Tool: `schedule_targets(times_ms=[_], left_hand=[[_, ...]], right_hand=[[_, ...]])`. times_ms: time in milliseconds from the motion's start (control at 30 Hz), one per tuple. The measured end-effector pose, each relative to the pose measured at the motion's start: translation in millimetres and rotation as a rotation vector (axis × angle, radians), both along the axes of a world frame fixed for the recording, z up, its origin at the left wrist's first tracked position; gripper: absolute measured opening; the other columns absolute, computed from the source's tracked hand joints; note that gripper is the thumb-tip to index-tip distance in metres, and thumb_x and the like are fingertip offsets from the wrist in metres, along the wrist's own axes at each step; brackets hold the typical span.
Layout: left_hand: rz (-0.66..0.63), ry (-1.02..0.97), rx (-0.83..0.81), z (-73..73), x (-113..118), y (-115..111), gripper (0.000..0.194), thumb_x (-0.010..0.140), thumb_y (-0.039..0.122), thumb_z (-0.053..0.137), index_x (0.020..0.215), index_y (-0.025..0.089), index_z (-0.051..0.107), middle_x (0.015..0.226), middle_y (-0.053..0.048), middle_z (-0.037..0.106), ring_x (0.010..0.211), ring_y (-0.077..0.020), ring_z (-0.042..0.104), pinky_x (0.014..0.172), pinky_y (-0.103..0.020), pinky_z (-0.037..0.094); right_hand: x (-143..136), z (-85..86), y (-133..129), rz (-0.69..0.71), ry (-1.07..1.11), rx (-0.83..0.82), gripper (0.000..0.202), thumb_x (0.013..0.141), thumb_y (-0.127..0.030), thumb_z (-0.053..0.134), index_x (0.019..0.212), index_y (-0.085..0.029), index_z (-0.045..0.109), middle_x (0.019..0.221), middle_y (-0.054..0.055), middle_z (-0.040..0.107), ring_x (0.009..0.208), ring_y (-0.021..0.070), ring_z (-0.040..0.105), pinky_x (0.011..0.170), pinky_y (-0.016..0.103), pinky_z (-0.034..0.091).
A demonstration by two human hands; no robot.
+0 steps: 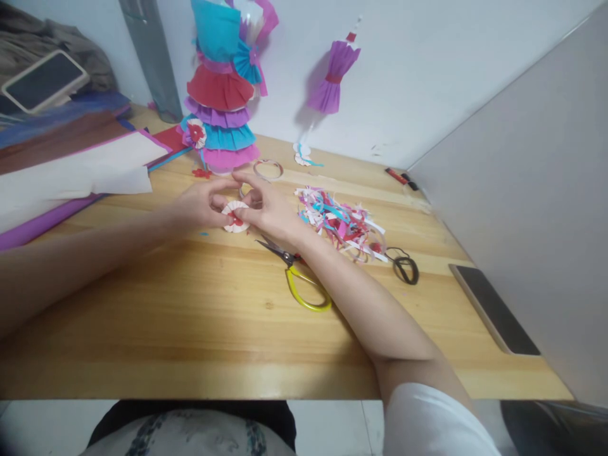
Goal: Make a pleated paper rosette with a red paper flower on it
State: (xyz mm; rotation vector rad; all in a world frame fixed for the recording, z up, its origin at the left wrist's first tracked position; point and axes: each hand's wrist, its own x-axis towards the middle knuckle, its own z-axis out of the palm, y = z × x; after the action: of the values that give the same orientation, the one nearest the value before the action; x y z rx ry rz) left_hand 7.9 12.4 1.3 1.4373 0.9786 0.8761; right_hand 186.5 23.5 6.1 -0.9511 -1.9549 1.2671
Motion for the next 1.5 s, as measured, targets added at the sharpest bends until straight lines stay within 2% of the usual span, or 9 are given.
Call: schedule_targets(times_ms=[133, 300, 567, 667, 800, 933, 1167, 1367, 1500], left_hand=[[0.03, 0.026, -0.068, 0.3, -2.1, 4.2, 0.065, 0.06, 0.008, 0.073, 0.122, 0.015, 0.056, 0.067, 0.003, 0.07, 0.064, -0.0169, 0.068, 0.062, -0.025, 0.049], [0.049, 0.058, -0.153, 5.0, 1.4, 1.0, 0.059, 0.062, 0.005, 0.072, 0.119, 0.011, 0.056, 0.062, 0.004, 0.069, 0.064, -0.0179, 0.067, 0.062, -0.025, 0.048], [0.011, 0.034, -0.113, 9.2, 6.6, -7.1, 0.054, 0.07, -0.002, 0.061, 0.123, 0.004, 0.055, 0.061, 0.008, 0.066, 0.07, -0.0149, 0.069, 0.065, -0.019, 0.046], [0.051, 0.04, -0.174, 11.1, 6.5, -6.3, 0.056, 0.07, -0.003, 0.062, 0.124, 0.007, 0.055, 0.067, 0.004, 0.069, 0.071, -0.0159, 0.07, 0.069, -0.022, 0.049], [0.073, -0.001, -0.18, 15.1, 6.1, -5.8, 0.043, 0.072, 0.004, 0.063, 0.115, 0.011, 0.061, 0.082, -0.004, 0.073, 0.079, -0.0199, 0.071, 0.07, -0.028, 0.054], [0.125, 0.111, -0.171, 17.4, 6.4, -6.6, 0.04, 0.075, 0.006, 0.061, 0.115, 0.009, 0.062, 0.079, -0.002, 0.071, 0.074, -0.0172, 0.069, 0.067, -0.024, 0.052], [0.058, 0.112, -0.114, 10.4, 1.4, -4.7, 0.024, 0.075, 0.014, 0.066, 0.099, 0.013, 0.07, 0.075, -0.002, 0.072, 0.071, -0.0147, 0.067, 0.066, -0.023, 0.05], [0.034, -0.009, -0.106, 2.4, -3.2, -0.8, 0.022, 0.071, 0.019, 0.065, 0.092, 0.016, 0.072, 0.08, -0.004, 0.074, 0.075, -0.0196, 0.069, 0.068, -0.027, 0.052], [0.059, 0.054, -0.102, 2.9, -1.7, -1.0, 0.028, 0.068, 0.021, 0.071, 0.095, 0.015, 0.072, 0.073, -0.003, 0.073, 0.071, -0.0189, 0.068, 0.066, -0.027, 0.052]], right_hand=[[0.2, -1.0, 0.9, 0.002, -0.014, 0.049, 0.072, 0.068, -0.015, 0.068, 0.136, -0.023, 0.047, 0.086, 0.001, 0.059, 0.065, 0.0136, 0.058, 0.053, 0.026, 0.05], [-2.4, -6.2, 0.9, -0.004, -0.019, 0.036, 0.077, 0.064, -0.011, 0.067, 0.138, -0.019, 0.045, 0.082, -0.001, 0.055, 0.063, 0.0131, 0.055, 0.052, 0.026, 0.048], [-1.0, -3.6, 0.8, 0.02, 0.029, -0.006, 0.062, 0.067, -0.013, 0.062, 0.128, -0.018, 0.051, 0.078, -0.001, 0.055, 0.066, 0.0139, 0.055, 0.057, 0.028, 0.046], [-1.9, -3.3, -0.2, -0.02, 0.068, -0.068, 0.061, 0.067, -0.012, 0.06, 0.127, -0.019, 0.051, 0.071, -0.003, 0.053, 0.059, 0.0129, 0.051, 0.052, 0.027, 0.041], [-2.1, -0.9, -1.0, -0.027, 0.11, -0.116, 0.063, 0.065, -0.012, 0.063, 0.126, -0.019, 0.052, 0.071, -0.004, 0.054, 0.057, 0.0117, 0.049, 0.05, 0.026, 0.038], [-3.7, 1.0, -2.7, -0.009, 0.117, -0.113, 0.06, 0.064, -0.011, 0.063, 0.122, -0.022, 0.054, 0.072, -0.004, 0.056, 0.06, 0.0123, 0.051, 0.053, 0.026, 0.039], [-7.7, 0.5, -5.9, -0.016, 0.12, -0.154, 0.059, 0.064, -0.013, 0.061, 0.121, -0.023, 0.052, 0.067, -0.005, 0.055, 0.057, 0.0129, 0.05, 0.051, 0.027, 0.039], [-7.4, -0.1, -4.4, -0.035, 0.124, -0.113, 0.058, 0.063, -0.013, 0.061, 0.119, -0.023, 0.054, 0.07, -0.003, 0.056, 0.056, 0.0132, 0.05, 0.049, 0.028, 0.041], [-6.5, -1.9, -3.7, -0.046, 0.095, -0.078, 0.058, 0.065, -0.013, 0.062, 0.121, -0.023, 0.055, 0.07, -0.002, 0.057, 0.058, 0.0145, 0.053, 0.051, 0.029, 0.045]])
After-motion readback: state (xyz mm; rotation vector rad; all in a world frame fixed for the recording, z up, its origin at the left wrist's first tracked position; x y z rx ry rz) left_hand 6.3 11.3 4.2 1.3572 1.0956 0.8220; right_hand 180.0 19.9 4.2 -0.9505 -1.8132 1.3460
